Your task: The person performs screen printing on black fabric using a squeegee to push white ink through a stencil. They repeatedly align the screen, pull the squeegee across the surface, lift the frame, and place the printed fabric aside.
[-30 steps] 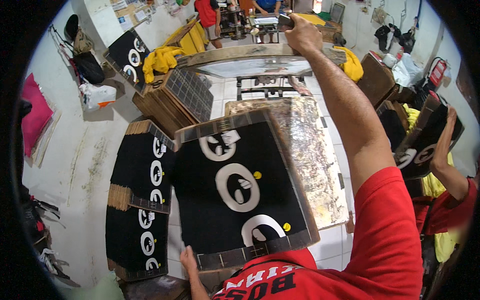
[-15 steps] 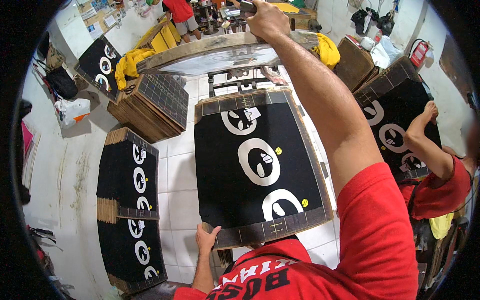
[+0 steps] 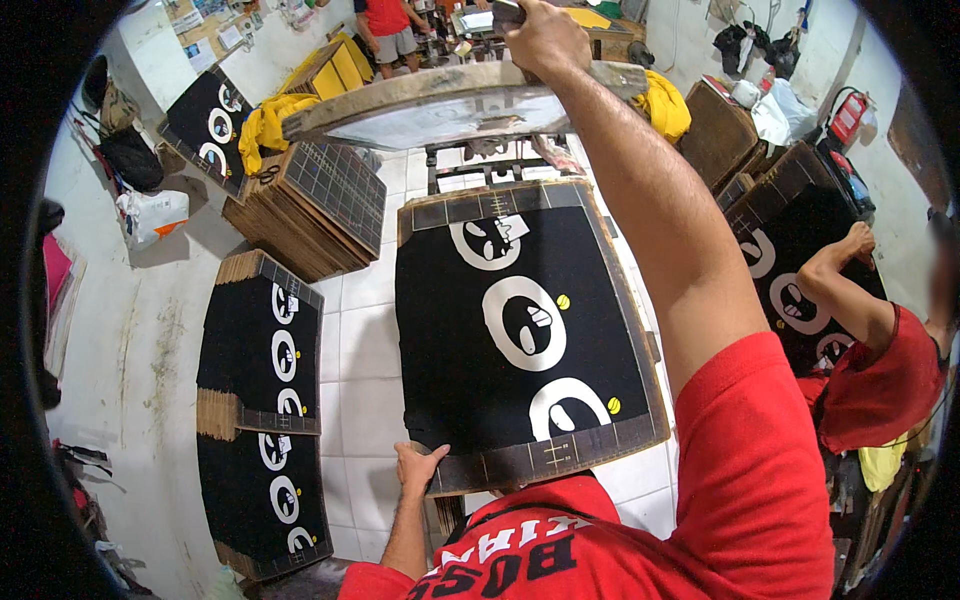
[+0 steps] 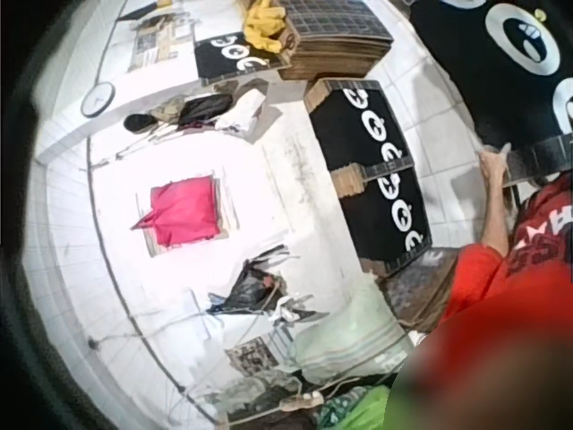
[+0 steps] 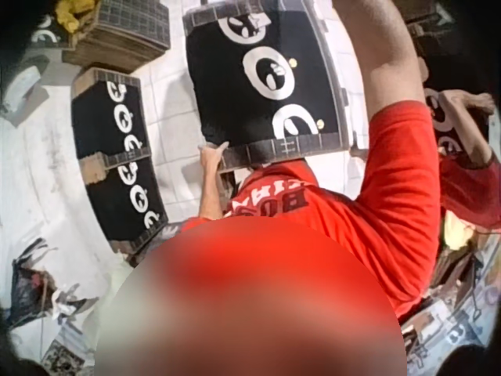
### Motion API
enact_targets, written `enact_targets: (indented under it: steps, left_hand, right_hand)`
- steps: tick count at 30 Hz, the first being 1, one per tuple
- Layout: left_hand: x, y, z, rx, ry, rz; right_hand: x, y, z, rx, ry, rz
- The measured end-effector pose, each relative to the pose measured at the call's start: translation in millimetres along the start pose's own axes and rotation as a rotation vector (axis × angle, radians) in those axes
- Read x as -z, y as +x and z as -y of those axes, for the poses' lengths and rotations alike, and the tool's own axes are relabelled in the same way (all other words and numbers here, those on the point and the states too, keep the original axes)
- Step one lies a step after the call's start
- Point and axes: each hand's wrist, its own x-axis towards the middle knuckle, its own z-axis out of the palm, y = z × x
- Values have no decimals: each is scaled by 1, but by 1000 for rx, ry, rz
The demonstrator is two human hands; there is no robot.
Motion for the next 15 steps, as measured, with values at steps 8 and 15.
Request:
enact_targets:
  steps: [8, 15]
  left_hand:
    - [23, 6, -47, -197, 246, -128]
    - [81, 70, -199, -252, -1694, 326]
  right_hand:
    - [-6, -82, -21, 67, -7, -64]
    - [-29, -290, -68, 51, 301, -74]
